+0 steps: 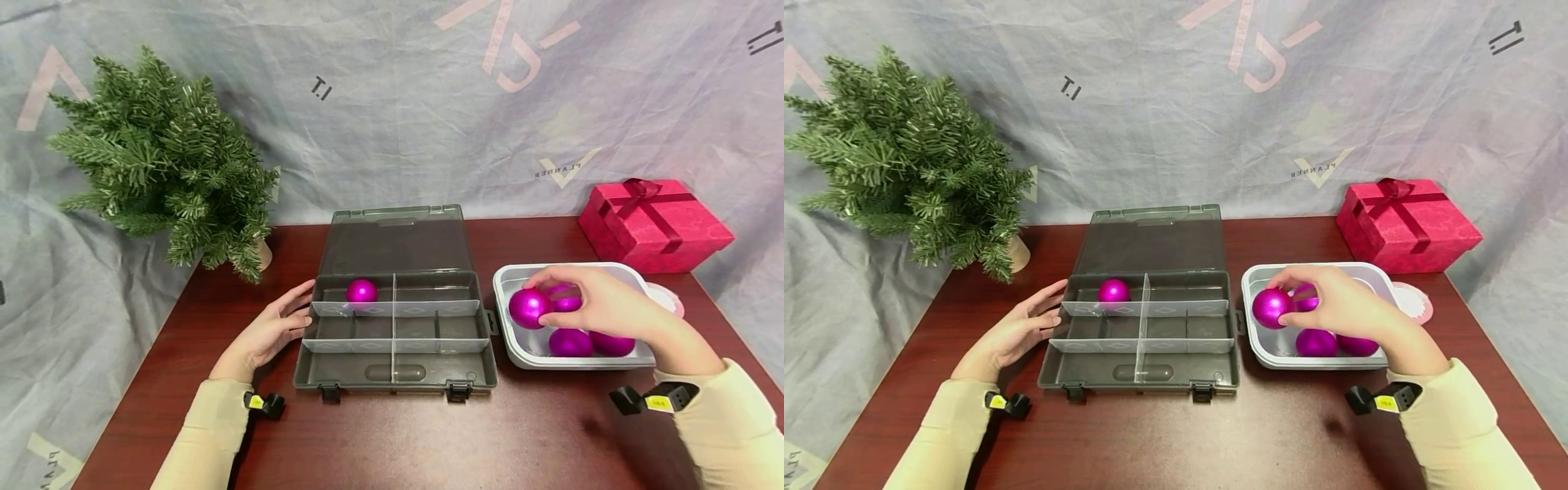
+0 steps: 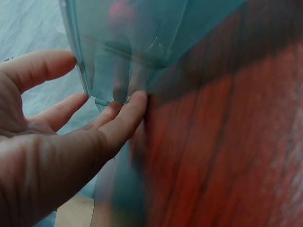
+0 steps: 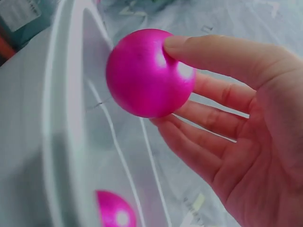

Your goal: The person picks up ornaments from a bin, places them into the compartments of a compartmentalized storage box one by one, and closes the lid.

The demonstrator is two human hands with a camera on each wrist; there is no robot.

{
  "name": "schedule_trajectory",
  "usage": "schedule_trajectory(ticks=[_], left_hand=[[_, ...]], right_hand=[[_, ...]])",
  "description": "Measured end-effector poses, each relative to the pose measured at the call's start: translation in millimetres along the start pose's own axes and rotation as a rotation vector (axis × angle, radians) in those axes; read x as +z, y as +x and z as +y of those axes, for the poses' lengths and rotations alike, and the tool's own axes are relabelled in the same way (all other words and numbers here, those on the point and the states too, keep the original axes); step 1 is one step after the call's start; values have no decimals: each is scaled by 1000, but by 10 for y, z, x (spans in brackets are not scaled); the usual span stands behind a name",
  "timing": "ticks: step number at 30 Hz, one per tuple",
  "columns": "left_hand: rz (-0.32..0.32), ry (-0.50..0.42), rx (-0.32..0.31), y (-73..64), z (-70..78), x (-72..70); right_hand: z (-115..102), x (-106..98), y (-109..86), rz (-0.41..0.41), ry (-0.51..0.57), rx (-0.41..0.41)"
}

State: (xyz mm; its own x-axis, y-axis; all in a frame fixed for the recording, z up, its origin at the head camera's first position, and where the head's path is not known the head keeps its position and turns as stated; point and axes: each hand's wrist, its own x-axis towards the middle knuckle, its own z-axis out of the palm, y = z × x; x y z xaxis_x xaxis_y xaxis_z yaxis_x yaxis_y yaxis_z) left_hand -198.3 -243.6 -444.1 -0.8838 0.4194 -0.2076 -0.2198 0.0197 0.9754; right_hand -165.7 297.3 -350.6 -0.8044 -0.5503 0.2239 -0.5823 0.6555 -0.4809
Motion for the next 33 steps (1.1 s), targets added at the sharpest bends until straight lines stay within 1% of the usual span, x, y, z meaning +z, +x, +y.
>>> schedule_trajectory(ticks=[4, 8, 11, 14, 17, 20, 26, 33], left_hand=[[1, -1, -4, 1, -1, -4], [4, 2, -8, 1, 0, -8], [3, 2, -7, 4, -4, -11], [4, 0, -7, 6, -9, -10], [7, -4, -9, 9, -8, -2], [11, -10, -8, 8, -3, 3], [8, -25, 2, 8, -5, 8], [2, -25, 6, 9, -20, -1]], right_hand=[[-91, -30, 110, 11, 63, -11], [-215, -42, 248, 10, 149, -9], [-299, -36, 369, 9, 213, -27], [-351, 0, 512, 7, 252, -74], [-383, 57, 659, -15, 279, -89], [-413, 111, 807, -55, 291, -81], [-387, 270, 1094, -146, 314, -47], [-211, 490, 1269, -216, 377, 3]])
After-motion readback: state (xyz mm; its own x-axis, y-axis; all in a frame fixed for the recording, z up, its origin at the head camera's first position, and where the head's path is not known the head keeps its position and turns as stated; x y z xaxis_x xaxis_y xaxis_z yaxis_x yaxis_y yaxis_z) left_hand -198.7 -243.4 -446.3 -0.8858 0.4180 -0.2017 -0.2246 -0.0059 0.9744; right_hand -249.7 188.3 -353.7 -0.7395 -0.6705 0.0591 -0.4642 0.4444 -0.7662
